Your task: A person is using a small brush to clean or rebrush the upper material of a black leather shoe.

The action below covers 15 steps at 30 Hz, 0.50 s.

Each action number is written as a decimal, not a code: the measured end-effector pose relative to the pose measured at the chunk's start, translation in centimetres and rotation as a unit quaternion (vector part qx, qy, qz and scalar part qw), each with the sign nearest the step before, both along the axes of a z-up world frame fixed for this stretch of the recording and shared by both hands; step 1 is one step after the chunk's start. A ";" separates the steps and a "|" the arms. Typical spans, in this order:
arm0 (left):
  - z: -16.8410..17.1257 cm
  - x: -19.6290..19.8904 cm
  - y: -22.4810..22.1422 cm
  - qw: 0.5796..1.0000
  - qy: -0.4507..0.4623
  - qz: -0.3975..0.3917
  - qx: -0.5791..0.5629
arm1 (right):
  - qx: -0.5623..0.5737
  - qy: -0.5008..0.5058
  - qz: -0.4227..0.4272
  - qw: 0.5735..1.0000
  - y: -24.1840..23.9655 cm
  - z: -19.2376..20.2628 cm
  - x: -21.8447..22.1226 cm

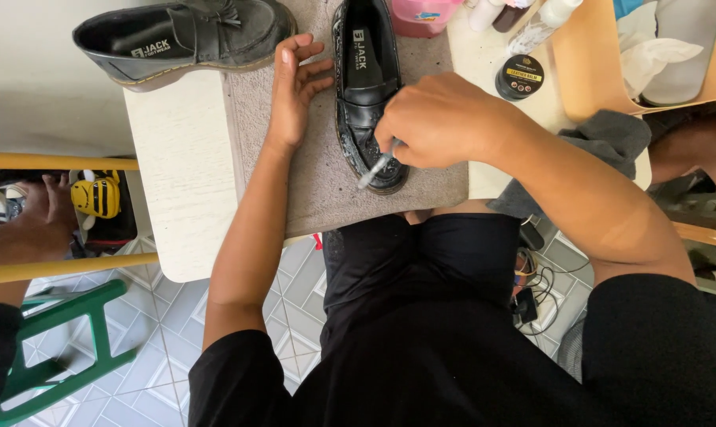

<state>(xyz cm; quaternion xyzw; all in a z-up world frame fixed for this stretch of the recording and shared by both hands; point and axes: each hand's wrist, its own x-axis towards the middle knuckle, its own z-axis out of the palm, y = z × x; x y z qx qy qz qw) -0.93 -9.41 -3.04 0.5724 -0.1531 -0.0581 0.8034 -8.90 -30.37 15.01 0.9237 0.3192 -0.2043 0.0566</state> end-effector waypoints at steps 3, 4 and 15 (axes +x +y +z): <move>0.1 -0.2 0.0 1.000 0.009 0.003 -0.002 | 0.022 -0.025 0.008 0.999 -0.2 0.0 -0.4; 0.2 -0.2 0.0 1.000 0.015 0.005 -0.004 | -0.009 0.014 -0.005 1.000 0.0 0.6 -0.5; 0.0 -0.2 -0.1 1.000 0.021 0.010 -0.013 | 0.013 -0.033 0.029 0.999 -2.2 -0.8 -2.7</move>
